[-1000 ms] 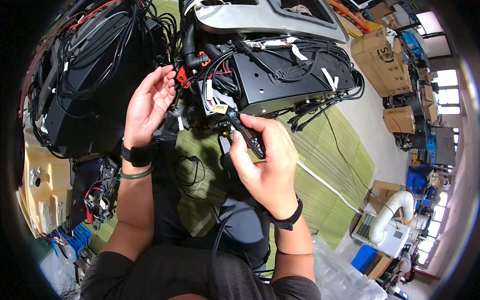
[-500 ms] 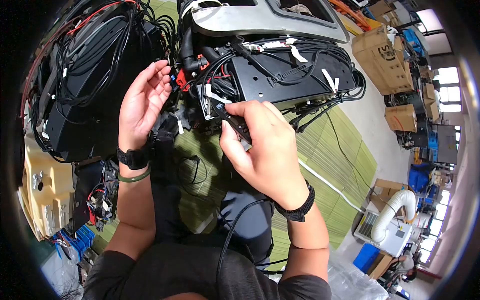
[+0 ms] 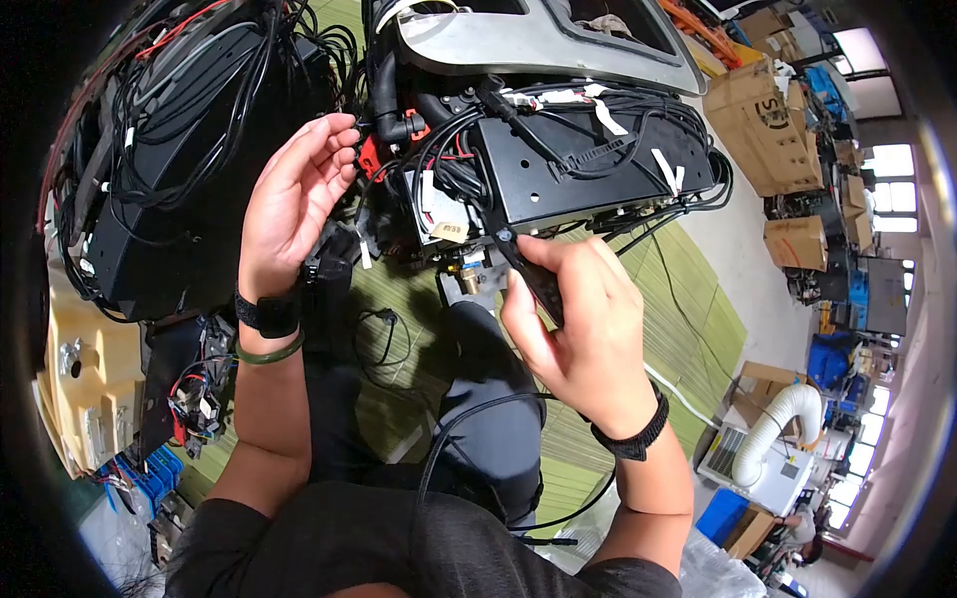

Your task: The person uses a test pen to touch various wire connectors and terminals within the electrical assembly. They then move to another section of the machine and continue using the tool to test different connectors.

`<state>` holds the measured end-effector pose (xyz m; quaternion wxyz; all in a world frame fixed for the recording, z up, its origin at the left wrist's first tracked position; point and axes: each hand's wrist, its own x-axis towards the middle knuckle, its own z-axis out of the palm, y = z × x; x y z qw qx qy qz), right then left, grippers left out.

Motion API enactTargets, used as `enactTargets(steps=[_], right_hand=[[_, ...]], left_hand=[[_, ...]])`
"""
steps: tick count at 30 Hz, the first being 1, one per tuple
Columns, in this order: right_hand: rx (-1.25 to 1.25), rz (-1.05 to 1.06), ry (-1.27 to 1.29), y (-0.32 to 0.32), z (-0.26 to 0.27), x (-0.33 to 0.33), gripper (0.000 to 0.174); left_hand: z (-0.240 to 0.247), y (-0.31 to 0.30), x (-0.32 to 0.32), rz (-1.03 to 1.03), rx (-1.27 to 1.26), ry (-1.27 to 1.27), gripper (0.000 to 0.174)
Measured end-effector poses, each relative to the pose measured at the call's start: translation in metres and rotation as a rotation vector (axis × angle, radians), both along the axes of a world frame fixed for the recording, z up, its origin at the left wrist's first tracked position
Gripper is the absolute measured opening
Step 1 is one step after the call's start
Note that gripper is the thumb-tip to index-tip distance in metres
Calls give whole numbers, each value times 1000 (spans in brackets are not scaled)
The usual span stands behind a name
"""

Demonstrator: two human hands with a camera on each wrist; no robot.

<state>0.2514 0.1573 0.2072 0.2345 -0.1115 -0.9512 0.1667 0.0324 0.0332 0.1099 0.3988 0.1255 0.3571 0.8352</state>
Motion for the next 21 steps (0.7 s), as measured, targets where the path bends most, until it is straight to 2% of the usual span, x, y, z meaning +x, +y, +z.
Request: enactTargets(steps=[14, 21], right_hand=[[-23, -21, 22, -6, -15, 0, 26], [-139, -43, -27, -3, -7, -6, 22]], left_hand=[[0, -2, -3, 18, -21, 15, 25], [-1, -2, -6, 15, -28, 24, 26]])
